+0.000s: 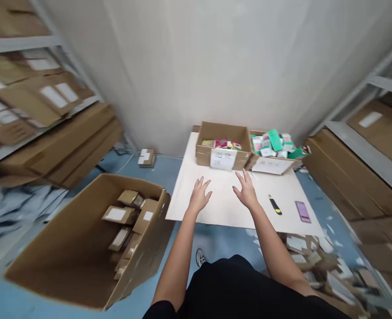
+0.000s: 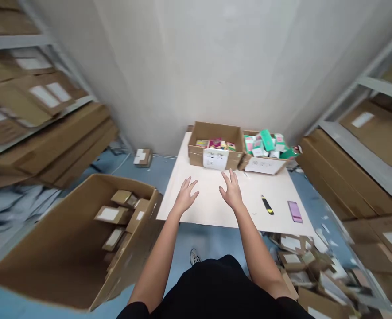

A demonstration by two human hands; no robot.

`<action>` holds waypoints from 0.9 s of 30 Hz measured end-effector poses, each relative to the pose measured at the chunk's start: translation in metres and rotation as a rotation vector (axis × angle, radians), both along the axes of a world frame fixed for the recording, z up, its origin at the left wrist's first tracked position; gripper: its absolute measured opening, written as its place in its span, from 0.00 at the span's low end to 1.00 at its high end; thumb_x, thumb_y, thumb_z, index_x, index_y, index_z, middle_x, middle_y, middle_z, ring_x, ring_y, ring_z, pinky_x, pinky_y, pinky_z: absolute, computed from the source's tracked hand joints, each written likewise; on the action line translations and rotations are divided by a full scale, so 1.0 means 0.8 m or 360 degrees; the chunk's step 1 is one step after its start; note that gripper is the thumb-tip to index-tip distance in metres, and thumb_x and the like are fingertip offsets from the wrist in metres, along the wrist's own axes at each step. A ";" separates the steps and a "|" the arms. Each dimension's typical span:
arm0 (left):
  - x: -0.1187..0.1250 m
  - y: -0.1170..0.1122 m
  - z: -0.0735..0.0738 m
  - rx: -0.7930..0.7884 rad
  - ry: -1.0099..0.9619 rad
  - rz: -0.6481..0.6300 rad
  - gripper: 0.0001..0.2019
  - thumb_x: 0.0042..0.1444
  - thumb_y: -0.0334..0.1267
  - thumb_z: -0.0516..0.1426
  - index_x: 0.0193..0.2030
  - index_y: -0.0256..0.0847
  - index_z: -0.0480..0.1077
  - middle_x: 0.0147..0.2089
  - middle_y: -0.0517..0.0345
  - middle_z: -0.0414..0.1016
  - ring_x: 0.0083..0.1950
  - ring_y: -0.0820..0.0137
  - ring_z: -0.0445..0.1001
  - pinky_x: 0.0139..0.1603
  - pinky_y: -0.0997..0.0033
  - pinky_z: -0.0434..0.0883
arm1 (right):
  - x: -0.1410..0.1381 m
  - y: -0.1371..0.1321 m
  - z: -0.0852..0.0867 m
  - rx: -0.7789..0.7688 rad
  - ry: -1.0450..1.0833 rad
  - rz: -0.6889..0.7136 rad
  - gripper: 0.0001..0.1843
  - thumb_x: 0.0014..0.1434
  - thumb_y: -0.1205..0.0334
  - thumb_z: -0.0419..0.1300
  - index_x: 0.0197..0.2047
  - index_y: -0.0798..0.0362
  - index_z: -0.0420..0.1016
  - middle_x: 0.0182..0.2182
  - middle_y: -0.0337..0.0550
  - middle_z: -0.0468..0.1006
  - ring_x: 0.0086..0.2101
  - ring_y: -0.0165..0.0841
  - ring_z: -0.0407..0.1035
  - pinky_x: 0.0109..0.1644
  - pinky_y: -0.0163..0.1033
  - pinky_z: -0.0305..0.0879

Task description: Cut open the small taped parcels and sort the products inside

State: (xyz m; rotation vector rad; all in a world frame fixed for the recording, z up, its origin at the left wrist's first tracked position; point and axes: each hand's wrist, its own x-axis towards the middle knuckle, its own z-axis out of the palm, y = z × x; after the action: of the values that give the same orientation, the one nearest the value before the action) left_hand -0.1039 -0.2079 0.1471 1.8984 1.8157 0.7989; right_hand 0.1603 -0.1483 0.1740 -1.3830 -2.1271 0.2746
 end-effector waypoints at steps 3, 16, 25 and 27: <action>-0.086 -0.036 0.004 0.0022 -0.0026 0.0307 0.28 0.68 0.39 0.59 0.73 0.45 0.65 0.82 0.45 0.51 0.82 0.49 0.50 0.78 0.44 0.58 | -0.097 0.014 0.003 -0.0025 -0.0023 0.0297 0.34 0.66 0.59 0.61 0.74 0.46 0.65 0.79 0.51 0.48 0.75 0.52 0.47 0.74 0.62 0.58; -0.285 -0.251 -0.046 -0.0143 -0.0198 0.1403 0.28 0.68 0.40 0.58 0.74 0.47 0.65 0.82 0.46 0.51 0.81 0.54 0.53 0.79 0.47 0.57 | -0.472 -0.020 -0.062 -0.0229 -0.0171 0.1486 0.36 0.64 0.61 0.63 0.75 0.47 0.65 0.79 0.52 0.48 0.75 0.51 0.49 0.75 0.61 0.57; -0.380 -0.287 -0.057 -0.0384 -0.0207 0.1888 0.28 0.68 0.41 0.58 0.74 0.48 0.65 0.83 0.49 0.50 0.81 0.54 0.53 0.78 0.50 0.60 | -0.668 -0.018 -0.115 -0.0466 -0.0258 0.1905 0.38 0.64 0.60 0.62 0.76 0.49 0.62 0.79 0.51 0.47 0.75 0.50 0.48 0.76 0.58 0.56; -0.395 -0.288 -0.064 -0.0431 -0.0216 0.1925 0.28 0.69 0.42 0.57 0.74 0.49 0.64 0.83 0.50 0.49 0.81 0.53 0.53 0.78 0.50 0.61 | -0.700 -0.013 -0.131 -0.0514 -0.0269 0.1964 0.39 0.65 0.60 0.62 0.77 0.48 0.61 0.79 0.50 0.47 0.75 0.50 0.48 0.76 0.59 0.55</action>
State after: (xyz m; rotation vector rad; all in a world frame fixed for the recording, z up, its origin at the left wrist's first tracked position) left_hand -0.4198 -0.4379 0.0958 0.4078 2.7211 0.8850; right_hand -0.3999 -0.1587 0.0688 -0.0243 -2.9057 1.0124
